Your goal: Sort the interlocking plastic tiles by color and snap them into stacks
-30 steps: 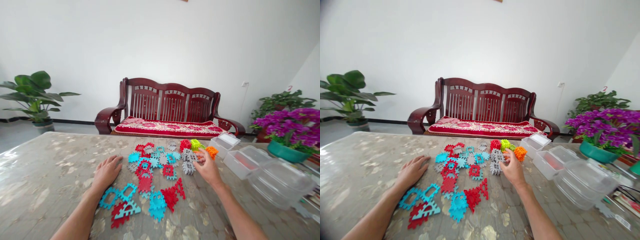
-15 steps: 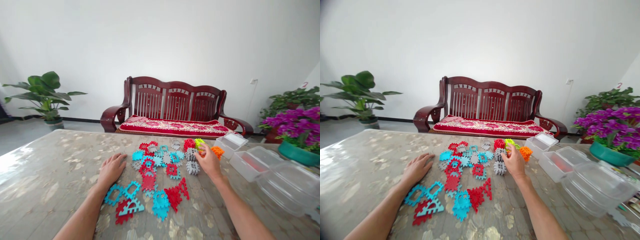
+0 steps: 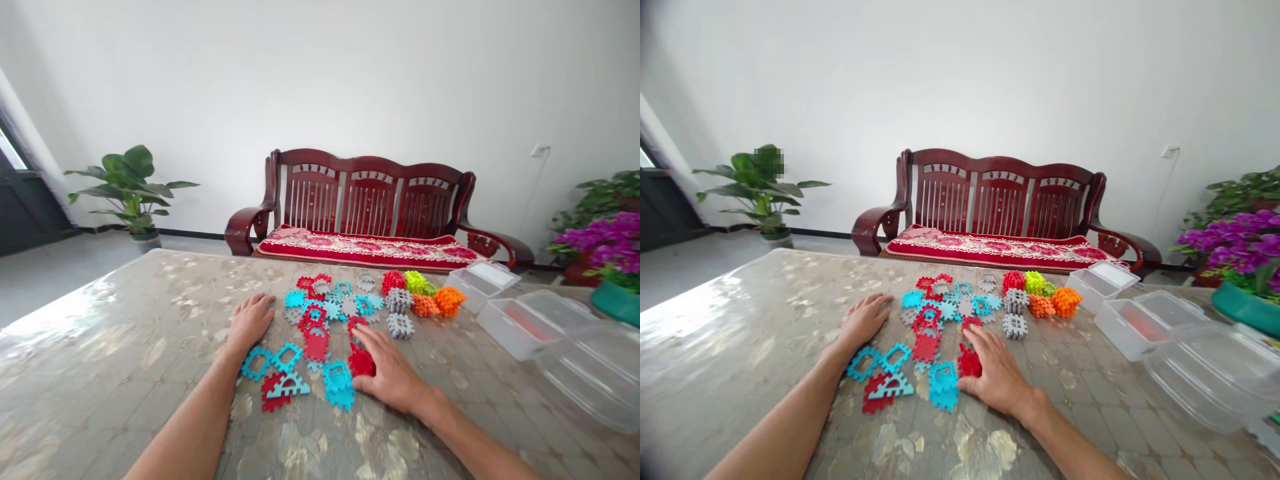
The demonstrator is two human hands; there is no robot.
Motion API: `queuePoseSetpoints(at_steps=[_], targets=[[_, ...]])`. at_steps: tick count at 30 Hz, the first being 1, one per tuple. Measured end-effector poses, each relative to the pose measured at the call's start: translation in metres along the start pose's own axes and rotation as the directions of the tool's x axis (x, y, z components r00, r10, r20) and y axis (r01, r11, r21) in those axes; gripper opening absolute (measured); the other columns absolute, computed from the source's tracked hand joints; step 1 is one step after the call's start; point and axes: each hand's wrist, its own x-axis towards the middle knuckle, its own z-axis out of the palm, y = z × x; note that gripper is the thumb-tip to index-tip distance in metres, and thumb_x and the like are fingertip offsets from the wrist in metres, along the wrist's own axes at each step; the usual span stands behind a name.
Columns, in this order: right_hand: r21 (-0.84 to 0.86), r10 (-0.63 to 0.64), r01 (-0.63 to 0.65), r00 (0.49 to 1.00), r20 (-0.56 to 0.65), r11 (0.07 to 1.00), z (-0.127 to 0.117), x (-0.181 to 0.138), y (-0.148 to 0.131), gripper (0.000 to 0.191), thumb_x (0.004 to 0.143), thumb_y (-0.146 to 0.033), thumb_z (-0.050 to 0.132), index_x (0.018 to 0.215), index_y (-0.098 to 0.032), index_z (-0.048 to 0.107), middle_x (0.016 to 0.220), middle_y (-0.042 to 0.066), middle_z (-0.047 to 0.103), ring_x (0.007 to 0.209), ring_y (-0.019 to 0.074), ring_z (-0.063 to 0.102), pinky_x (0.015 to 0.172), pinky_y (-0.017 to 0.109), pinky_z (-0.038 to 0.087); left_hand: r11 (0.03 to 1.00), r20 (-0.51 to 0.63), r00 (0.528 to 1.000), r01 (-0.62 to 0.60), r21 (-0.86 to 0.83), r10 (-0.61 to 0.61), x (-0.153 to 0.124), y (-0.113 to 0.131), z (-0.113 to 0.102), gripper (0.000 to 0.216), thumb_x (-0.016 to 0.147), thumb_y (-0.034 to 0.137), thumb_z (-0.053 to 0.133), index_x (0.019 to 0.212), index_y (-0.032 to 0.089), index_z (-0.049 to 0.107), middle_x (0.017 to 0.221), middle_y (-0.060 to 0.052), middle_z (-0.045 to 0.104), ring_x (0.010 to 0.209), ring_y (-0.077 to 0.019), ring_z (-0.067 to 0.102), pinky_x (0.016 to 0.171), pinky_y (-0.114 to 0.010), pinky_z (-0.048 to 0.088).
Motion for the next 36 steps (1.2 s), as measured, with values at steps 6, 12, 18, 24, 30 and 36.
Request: queuePoseSetpoints(at_steps=[6,12,18,24,30,36], targets=[[0.107,0.024,-0.004,0.982,-0.188,0.994,0.008,0.017,0.010,0.066,0.082,-0.041,0.071,0.140,-0.022,0.049,0.142,0.014,0.053,0.133,0.0282,0.047,0.112,0.050,0.038,1.000,-0.009,1.000,0.013,-0.015,-0.013,0.000,0.000,0.000,0.042,0.092,0.035,0.041,0.129,0.030,0.060,0.142,-0.005,0.056,0.132,-0.0256,0.049,0.110,-0.043,0.035],[0.089,0.047,-0.022,0.955,-0.293,0.996,0.008,0.011,0.005,0.050,0.090,-0.042,0.061,0.135,-0.023,0.053,0.136,0.012,0.057,0.128,0.0275,0.051,0.110,0.051,0.039,0.998,0.004,1.000,0.030,-0.061,-0.030,0.001,-0.002,0.000,0.044,0.092,0.035,0.039,0.131,0.029,0.059,0.143,-0.006,0.055,0.133,-0.0260,0.048,0.112,-0.045,0.034],[-0.037,0.006,-0.015,0.970,-0.243,0.999,0.014,0.008,0.001,0.057,0.085,-0.042,0.067,0.136,-0.021,0.054,0.138,0.012,0.056,0.126,0.0282,0.051,0.108,0.048,0.041,0.960,-0.001,0.999,0.032,-0.278,-0.034,0.007,-0.010,0.002,0.049,0.091,0.046,0.039,0.132,0.027,0.058,0.142,-0.005,0.058,0.133,-0.0240,0.049,0.115,-0.044,0.031],[-0.078,-0.009,-0.015,0.952,-0.305,0.997,0.015,0.010,0.001,0.037,0.091,-0.032,0.059,0.127,-0.023,0.062,0.131,0.009,0.061,0.121,0.0248,0.054,0.106,0.044,0.043,0.738,0.051,0.998,0.004,-0.675,0.041,0.001,-0.006,-0.016,0.067,0.085,0.061,0.042,0.135,0.018,0.056,0.143,-0.008,0.057,0.133,-0.0264,0.049,0.115,-0.042,0.034],[-0.117,-0.158,0.134,0.960,-0.231,0.984,0.003,0.003,-0.016,0.060,0.083,-0.057,0.066,0.131,-0.023,0.059,0.130,0.010,0.063,0.117,0.0272,0.053,0.102,0.045,0.042,0.740,0.174,0.920,-0.159,-0.654,0.351,-0.017,0.012,-0.043,0.072,0.073,0.067,0.062,0.131,0.024,0.059,0.139,-0.008,0.059,0.131,-0.0304,0.050,0.114,-0.045,0.035],[-0.140,-0.158,0.146,0.984,-0.078,0.979,0.003,0.002,-0.040,0.081,0.073,-0.065,0.071,0.138,-0.022,0.053,0.123,0.012,0.066,0.111,0.0303,0.053,0.096,0.046,0.040,0.866,0.354,0.797,-0.394,-0.309,0.489,-0.060,0.027,-0.043,0.118,0.042,0.067,0.083,0.144,0.023,0.044,0.152,-0.017,0.042,0.143,-0.0423,0.028,0.117,-0.058,0.023]])
